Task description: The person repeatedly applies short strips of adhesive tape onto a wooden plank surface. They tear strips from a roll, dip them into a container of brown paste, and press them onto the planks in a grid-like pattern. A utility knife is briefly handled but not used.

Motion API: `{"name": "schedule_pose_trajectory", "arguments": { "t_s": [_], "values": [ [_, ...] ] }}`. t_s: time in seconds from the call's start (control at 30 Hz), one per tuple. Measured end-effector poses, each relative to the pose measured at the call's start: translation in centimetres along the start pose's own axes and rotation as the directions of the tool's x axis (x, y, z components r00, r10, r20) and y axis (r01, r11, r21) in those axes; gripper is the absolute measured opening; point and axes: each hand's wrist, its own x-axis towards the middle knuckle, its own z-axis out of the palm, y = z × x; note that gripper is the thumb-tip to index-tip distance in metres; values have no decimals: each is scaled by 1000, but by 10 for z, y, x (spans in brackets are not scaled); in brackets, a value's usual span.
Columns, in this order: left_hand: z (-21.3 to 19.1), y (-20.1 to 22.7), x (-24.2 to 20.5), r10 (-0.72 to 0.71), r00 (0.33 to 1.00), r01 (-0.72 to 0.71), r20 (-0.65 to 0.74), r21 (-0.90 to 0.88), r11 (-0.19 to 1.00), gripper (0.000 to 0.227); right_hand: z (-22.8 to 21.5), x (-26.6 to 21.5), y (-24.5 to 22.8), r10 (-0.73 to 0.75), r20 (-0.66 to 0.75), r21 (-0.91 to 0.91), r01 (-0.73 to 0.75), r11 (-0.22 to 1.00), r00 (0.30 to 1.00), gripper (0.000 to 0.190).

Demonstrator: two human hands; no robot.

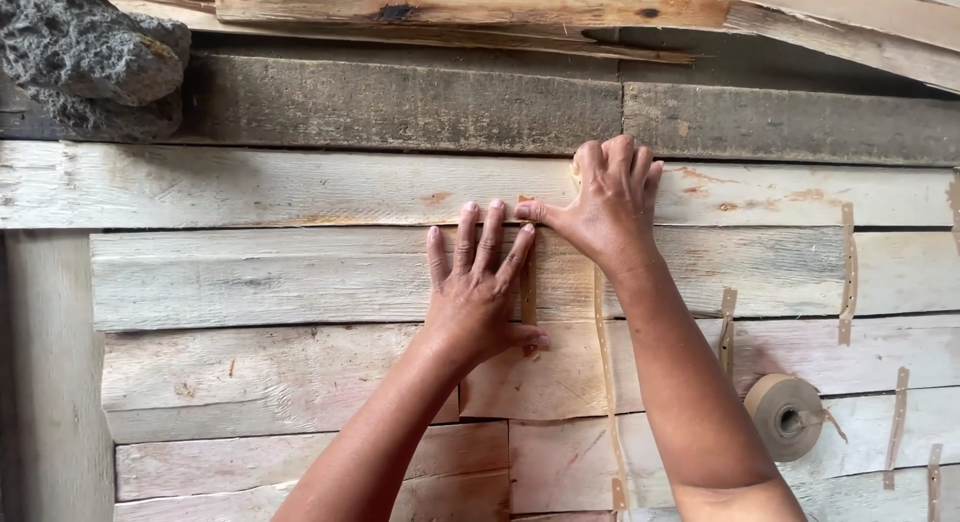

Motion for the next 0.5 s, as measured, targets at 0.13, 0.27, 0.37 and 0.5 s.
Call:
{"name": "schedule_pose_trajectory", "arguments": {
  "t_s": [0.13,0.27,0.37,0.5],
  "values": [
    [-3,0,-3,2,1000,-2,-11,-15,1000,137,-8,14,12,34,53,7,-35,999,998,78],
    [33,-12,2,45,982,-35,-184,61,998,145,-15,46,18,156,-405,60,-144,988,901,51],
    [48,-16,6,95,935,-53,-343,129,990,156,-18,55,-24,-51,-749,-117,-56,992,661,36],
    [43,-17,6,92,956,-79,-280,58,995,150,28,64,-51,-374,-592,-264,267,927,714,51]
  ]
}}
